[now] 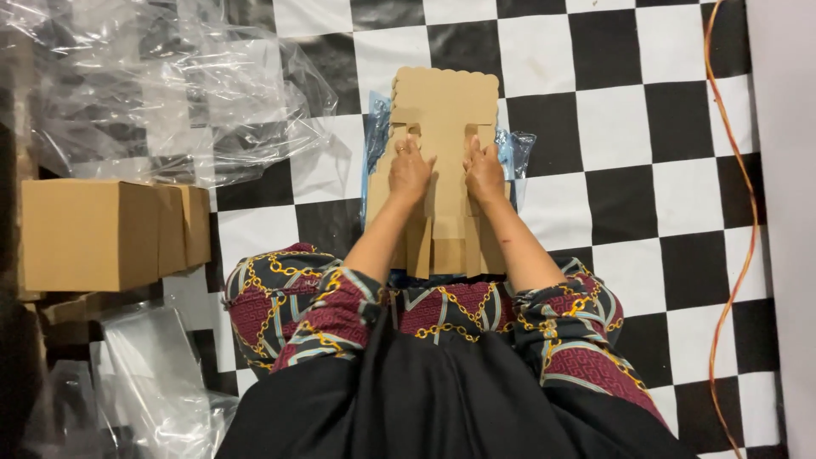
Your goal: The person assembles a small rigid cardboard box from a flat pre-cut sheet by folding along defined lines and securing tabs with both hands, then aligns and picks up the completed box.
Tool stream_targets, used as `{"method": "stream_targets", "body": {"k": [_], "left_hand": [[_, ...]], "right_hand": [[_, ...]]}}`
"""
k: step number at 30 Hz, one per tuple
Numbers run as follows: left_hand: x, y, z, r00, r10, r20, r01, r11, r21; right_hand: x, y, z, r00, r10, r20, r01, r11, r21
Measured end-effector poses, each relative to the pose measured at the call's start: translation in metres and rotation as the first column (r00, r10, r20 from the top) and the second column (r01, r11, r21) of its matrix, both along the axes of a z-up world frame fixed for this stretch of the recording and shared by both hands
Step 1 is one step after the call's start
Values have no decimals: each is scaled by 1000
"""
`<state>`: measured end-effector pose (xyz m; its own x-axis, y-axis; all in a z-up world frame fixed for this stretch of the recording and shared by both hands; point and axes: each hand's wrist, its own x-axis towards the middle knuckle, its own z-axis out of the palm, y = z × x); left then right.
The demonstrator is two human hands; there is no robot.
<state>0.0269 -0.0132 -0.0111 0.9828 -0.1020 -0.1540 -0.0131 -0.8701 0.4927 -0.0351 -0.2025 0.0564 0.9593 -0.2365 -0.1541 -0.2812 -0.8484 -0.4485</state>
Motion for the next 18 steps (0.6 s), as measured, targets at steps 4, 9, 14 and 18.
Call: {"method": "stream_targets", "body": {"k": [4,9,14,18], "left_hand": [[8,51,15,868,-487,100,467,867,172],[-6,64,105,863,-501,61,453,823,343],[-11,65,155,837,-546,-26,497,740,452],[6,53,159,810,-577,-102,535,659,528]], "right_hand": [[-1,0,14,999,19,-41,-17,998,68],[9,-24,-9,991,57,-117,-50,997,56],[-2,-6,68,950,169,-263,-223,955,-195],[7,-14,68,932,202,-300,-272,938,-215]]}}
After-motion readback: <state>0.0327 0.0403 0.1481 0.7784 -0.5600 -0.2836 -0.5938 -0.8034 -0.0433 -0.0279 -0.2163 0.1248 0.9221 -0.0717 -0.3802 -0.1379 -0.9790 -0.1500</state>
